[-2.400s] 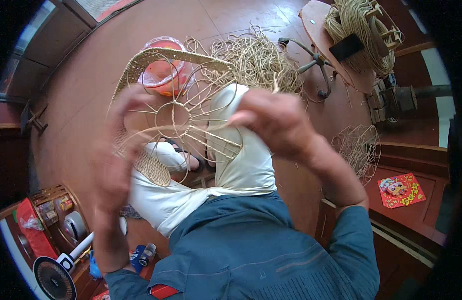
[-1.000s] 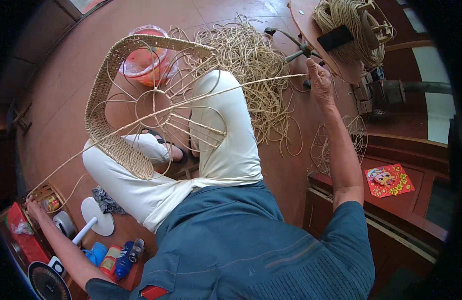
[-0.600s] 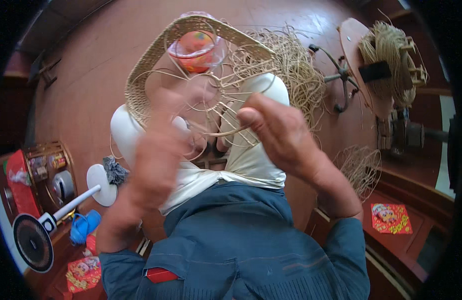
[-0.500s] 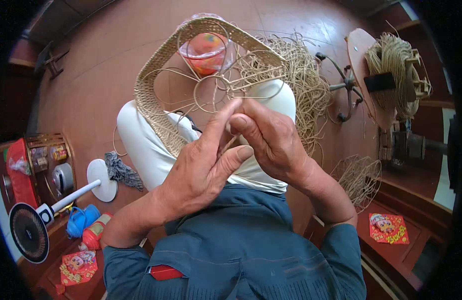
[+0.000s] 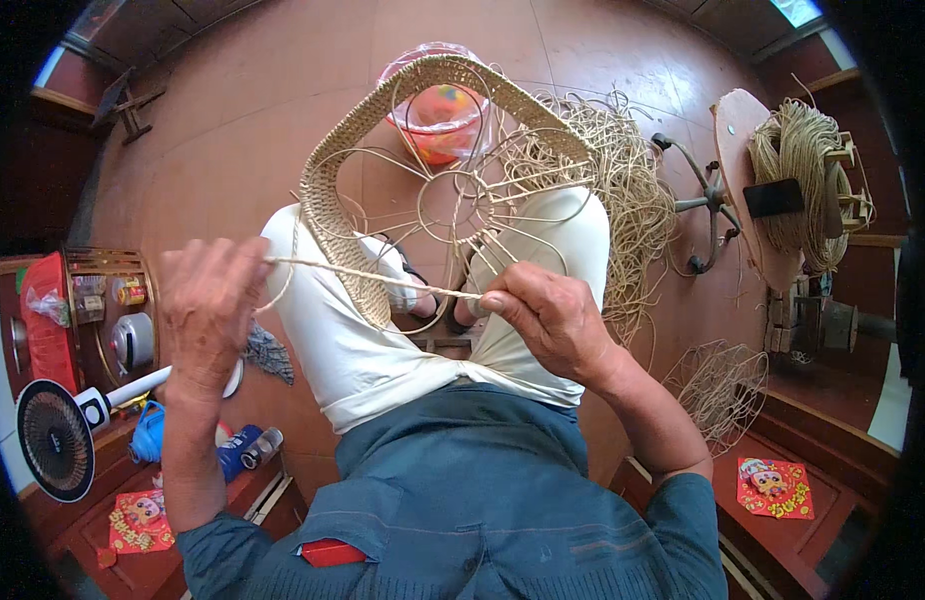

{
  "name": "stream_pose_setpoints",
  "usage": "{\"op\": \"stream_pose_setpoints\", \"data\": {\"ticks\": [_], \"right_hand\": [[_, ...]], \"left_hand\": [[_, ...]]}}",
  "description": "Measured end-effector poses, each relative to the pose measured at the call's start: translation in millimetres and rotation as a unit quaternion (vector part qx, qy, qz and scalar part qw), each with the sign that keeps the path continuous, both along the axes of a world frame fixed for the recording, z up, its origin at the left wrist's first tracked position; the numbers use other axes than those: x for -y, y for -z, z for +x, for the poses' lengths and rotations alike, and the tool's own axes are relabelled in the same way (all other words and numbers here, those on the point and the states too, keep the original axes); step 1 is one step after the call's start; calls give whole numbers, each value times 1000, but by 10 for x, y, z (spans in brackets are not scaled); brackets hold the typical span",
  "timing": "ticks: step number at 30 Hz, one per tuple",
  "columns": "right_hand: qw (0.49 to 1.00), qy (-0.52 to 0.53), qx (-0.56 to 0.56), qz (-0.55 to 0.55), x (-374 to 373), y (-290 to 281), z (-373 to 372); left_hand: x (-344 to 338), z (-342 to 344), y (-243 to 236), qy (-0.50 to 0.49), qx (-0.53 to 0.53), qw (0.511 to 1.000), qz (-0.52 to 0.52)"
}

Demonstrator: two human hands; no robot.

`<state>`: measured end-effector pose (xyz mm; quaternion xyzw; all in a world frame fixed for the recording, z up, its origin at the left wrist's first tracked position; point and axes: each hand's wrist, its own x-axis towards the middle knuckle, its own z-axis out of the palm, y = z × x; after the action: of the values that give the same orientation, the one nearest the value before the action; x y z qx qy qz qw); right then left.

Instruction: The recorder is weaving a basket or similar straw/wicker object using long, flexible fibers.

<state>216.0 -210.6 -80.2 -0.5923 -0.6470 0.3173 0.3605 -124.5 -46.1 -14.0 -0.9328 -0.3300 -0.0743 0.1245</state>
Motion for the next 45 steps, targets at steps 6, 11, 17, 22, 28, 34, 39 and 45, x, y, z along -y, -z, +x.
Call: {"op": "stream_pose_setpoints", "data": {"ticks": [6, 11, 17, 22, 28, 34, 39, 45], "right_hand": [[999, 27, -24, -6, -38, 121, -112], [1000, -1, -28, -1, -54, 118, -313], [999, -26, 20, -1, -122, 176, -535], [1000, -10, 0, 1, -214, 211, -411], [983, 75, 100, 131, -485, 407, 51], [931, 29, 302, 200, -844, 577, 139], [926, 17, 308, 219, -954, 622, 156], [928, 33, 236, 285, -834, 747, 271]], "left_hand": [[-742, -1127, 78, -196, -125, 963, 140], [-879, -1380, -13, -283, -170, 934, 134], [507, 441, 389, 7, 280, 880, -383], [814, 1019, 588, 13, 363, 773, -520], [450, 899, 707, -53, 266, 798, -538], [316, 1026, 688, -97, 317, 809, -485], [114, 1180, 651, -98, 346, 759, -544], [5, 1316, 759, -47, 395, 820, -413]]}}
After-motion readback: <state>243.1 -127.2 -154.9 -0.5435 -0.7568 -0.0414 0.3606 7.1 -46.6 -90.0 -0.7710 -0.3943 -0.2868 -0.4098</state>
